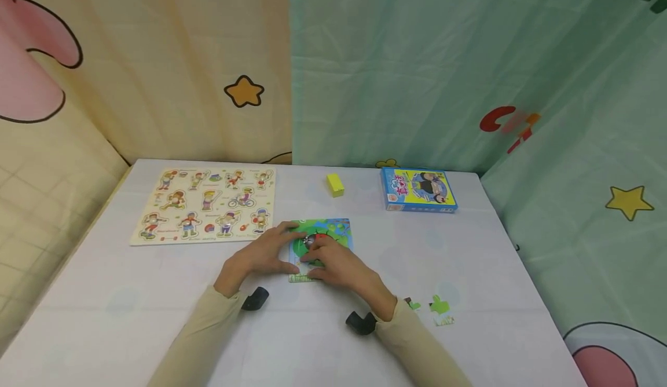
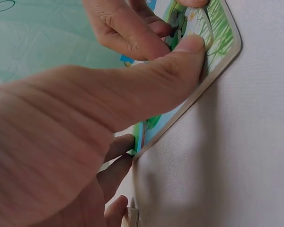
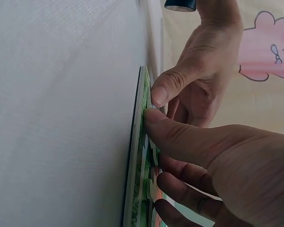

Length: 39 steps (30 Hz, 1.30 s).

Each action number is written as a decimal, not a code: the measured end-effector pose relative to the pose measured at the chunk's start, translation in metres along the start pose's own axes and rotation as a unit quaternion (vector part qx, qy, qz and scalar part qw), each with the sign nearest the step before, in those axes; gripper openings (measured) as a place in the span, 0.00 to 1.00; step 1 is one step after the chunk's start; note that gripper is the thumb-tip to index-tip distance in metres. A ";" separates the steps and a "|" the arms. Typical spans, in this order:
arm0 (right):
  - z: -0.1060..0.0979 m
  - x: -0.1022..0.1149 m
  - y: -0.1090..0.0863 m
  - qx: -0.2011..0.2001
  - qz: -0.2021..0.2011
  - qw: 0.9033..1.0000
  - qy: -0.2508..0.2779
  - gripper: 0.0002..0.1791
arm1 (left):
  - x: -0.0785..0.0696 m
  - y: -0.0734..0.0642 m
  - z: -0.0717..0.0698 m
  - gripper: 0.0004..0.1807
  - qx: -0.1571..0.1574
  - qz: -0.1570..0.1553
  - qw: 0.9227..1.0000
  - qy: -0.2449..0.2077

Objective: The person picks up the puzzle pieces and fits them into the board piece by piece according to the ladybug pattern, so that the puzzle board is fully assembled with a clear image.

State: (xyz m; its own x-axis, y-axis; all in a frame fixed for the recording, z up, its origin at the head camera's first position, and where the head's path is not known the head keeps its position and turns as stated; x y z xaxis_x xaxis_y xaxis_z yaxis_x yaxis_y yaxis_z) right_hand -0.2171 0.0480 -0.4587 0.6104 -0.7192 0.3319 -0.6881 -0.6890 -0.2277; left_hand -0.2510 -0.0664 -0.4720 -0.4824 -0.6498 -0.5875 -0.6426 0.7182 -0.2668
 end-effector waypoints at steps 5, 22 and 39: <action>0.000 0.002 -0.001 -0.010 0.002 1.000 -0.002 0.19 | -0.001 -0.001 0.000 0.43 -0.002 0.001 1.000 -0.007; 0.006 0.007 -0.004 -0.015 0.015 0.999 -0.033 0.17 | 0.000 -0.001 -0.001 0.41 -0.010 -0.007 1.000 -0.007; 0.002 0.006 -0.010 -0.032 -0.007 0.999 -0.025 0.13 | -0.013 0.005 -0.007 0.12 -0.037 0.021 0.999 0.022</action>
Point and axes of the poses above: each hand's wrist, its own y-axis towards the middle knuckle, its own z-axis out of the palm, x = y × z, the point moved 8 cm from there along y, towards the middle knuckle, and after that the axes turned 12 degrees about x, right-handed, at the moved point
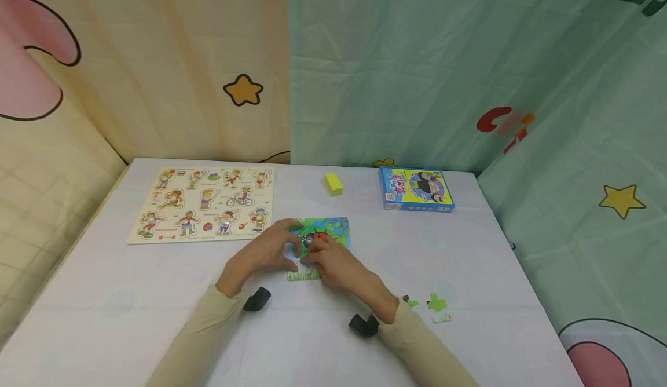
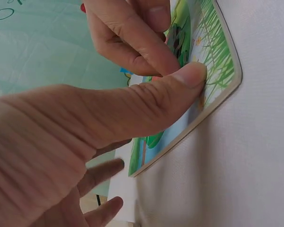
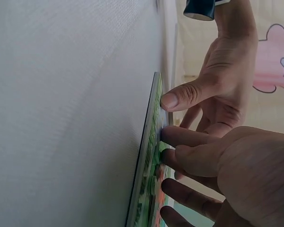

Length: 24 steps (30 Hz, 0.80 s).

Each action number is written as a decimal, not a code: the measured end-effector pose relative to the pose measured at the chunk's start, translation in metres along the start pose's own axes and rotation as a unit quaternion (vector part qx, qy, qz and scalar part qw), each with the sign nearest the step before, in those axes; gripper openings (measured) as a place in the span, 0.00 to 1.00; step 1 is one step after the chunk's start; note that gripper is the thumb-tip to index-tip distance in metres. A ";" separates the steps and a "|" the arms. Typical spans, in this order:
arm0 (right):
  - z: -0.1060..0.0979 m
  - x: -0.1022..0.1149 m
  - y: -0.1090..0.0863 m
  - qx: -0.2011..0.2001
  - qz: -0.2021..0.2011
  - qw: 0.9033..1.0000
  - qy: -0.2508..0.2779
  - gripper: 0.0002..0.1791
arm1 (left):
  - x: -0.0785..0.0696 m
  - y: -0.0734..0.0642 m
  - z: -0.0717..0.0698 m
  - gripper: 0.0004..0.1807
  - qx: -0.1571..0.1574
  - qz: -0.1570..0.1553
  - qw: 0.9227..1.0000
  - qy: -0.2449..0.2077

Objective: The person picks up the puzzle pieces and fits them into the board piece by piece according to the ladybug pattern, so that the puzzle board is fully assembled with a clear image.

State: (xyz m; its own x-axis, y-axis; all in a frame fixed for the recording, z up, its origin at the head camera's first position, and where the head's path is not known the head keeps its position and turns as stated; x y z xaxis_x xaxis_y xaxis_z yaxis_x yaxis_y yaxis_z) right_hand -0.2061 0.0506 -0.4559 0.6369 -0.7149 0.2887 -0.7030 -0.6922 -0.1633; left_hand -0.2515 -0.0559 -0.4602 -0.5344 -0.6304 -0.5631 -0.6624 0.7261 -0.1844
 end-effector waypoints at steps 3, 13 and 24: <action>0.001 0.001 -0.003 0.001 -0.008 1.000 -0.016 0.14 | -0.002 0.002 0.001 0.12 0.001 0.005 1.000 0.016; 0.002 0.002 -0.016 0.028 -0.032 0.999 -0.006 0.14 | -0.006 0.001 0.004 0.08 0.028 0.018 0.999 0.004; -0.006 -0.014 -0.051 0.046 -0.009 0.997 0.057 0.17 | -0.010 0.003 0.003 0.05 0.034 0.075 0.997 -0.009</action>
Point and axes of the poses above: each hand's wrist, its own y-axis towards the middle knuckle, its own z-axis out of the palm, x = y × z, the point moved 8 cm from there along y, towards the middle knuckle, and after that the axes turned 12 degrees about x, right-handed, at the moved point
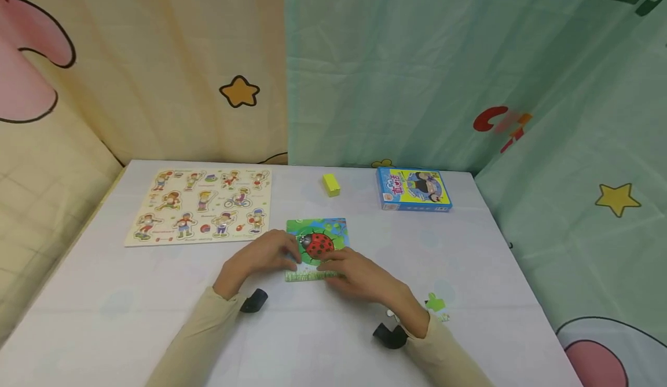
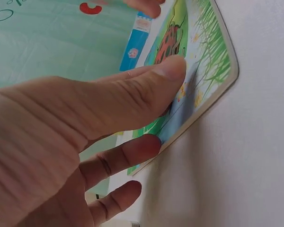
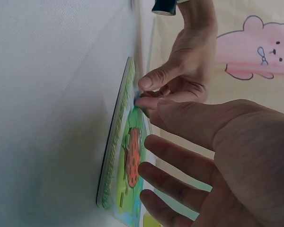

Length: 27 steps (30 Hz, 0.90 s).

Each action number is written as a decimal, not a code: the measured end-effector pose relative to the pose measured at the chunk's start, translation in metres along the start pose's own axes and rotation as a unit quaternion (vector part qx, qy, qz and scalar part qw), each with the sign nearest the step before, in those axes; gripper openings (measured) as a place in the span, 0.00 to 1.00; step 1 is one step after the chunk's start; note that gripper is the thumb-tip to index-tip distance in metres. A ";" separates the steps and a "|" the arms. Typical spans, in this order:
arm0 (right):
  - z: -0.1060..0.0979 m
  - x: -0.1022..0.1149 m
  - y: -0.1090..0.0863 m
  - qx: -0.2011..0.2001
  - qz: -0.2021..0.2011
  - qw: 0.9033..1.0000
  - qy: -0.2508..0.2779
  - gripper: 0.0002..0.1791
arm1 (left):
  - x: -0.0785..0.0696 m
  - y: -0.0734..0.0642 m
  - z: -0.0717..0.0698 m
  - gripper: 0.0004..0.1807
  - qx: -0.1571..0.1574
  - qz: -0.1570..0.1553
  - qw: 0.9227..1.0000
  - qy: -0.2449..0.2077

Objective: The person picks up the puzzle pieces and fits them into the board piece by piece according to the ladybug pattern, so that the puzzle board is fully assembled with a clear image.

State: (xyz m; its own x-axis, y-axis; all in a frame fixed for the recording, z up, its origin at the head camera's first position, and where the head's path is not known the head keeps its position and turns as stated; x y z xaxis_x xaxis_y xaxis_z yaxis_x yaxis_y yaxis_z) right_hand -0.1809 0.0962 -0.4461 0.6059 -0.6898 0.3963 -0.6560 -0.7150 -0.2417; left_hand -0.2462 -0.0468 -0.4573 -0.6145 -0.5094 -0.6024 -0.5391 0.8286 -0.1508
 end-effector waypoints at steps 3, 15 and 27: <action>-0.002 -0.005 -0.014 0.006 0.017 1.000 0.019 0.18 | 0.001 0.001 0.000 0.05 -0.002 -0.006 1.000 -0.017; 0.005 -0.044 -0.081 0.001 0.090 0.994 0.056 0.25 | 0.006 0.000 0.005 0.06 -0.004 -0.030 0.998 -0.053; 0.018 -0.065 -0.130 0.016 0.166 0.983 0.075 0.33 | 0.006 -0.001 0.004 0.06 -0.002 -0.035 0.997 -0.063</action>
Point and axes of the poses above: each hand's wrist, its own y-axis towards the middle knuckle, its own z-axis out of the palm, x = y × z, the point moved 8 cm from there along y, towards the middle knuckle, and after that the axes turned 12 degrees about x, right-handed, at the moved point
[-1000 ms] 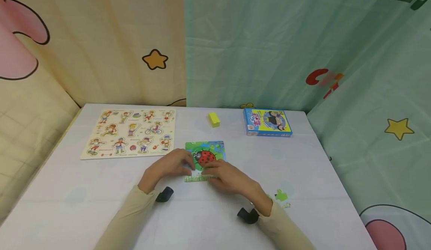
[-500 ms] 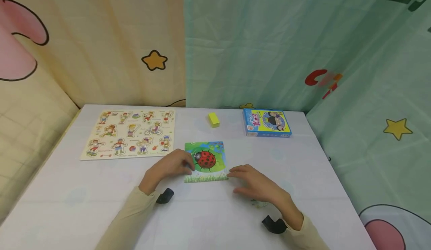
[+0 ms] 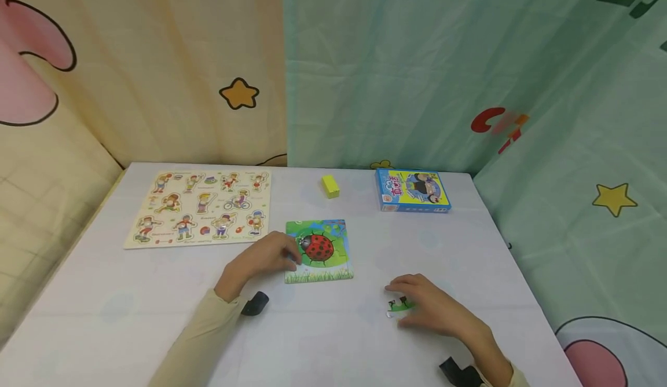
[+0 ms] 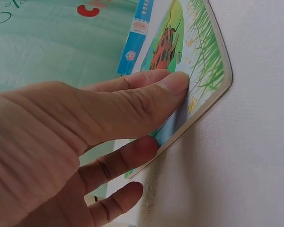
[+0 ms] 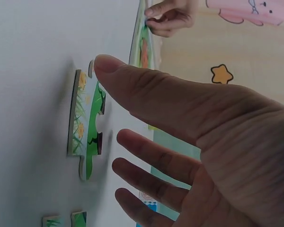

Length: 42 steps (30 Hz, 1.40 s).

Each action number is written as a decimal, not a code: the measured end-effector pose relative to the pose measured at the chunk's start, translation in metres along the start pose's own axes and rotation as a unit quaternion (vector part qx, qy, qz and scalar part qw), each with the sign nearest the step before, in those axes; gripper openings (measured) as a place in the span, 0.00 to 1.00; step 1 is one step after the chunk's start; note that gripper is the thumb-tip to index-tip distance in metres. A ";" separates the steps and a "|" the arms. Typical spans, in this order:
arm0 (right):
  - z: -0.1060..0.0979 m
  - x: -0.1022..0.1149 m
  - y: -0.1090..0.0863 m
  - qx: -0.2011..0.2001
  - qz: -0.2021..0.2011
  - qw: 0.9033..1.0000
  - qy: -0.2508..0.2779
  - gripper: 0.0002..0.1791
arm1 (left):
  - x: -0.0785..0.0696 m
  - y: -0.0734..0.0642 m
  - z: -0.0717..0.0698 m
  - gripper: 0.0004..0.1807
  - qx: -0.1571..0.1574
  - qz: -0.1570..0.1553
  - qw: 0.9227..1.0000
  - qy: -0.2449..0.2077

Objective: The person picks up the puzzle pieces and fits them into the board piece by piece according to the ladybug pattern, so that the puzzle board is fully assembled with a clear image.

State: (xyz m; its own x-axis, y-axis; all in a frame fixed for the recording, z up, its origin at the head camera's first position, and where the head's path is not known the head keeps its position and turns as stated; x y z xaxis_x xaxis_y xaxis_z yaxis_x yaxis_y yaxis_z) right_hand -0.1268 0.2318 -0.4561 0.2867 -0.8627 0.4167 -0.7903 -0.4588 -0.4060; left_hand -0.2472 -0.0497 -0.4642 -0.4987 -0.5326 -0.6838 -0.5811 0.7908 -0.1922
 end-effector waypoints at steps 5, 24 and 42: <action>0.001 -0.006 -0.004 0.008 -0.003 1.000 0.008 0.33 | 0.000 0.000 -0.002 0.06 -0.002 -0.004 1.000 0.000; 0.003 -0.017 -0.005 -0.010 -0.026 1.000 0.010 0.28 | 0.000 0.003 -0.002 0.06 0.000 -0.007 1.000 0.005; 0.000 -0.010 0.009 -0.024 -0.073 0.997 0.009 0.19 | 0.004 0.002 0.000 0.07 0.003 -0.016 1.000 -0.004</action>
State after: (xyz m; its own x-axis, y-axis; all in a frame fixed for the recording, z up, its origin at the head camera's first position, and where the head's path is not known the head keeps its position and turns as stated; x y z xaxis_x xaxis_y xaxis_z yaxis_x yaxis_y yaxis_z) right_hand -0.1367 0.2361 -0.4640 0.3913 -0.7832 0.4833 -0.7658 -0.5683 -0.3010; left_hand -0.2503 -0.0502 -0.4679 -0.4746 -0.5553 -0.6829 -0.5932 0.7750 -0.2178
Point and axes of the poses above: each hand's wrist, its own y-axis towards the middle knuckle, its own z-axis out of the palm, x = y × z, the point moved 8 cm from there along y, towards the middle knuckle, and after that the axes turned 12 degrees about x, right-handed, at the moved point
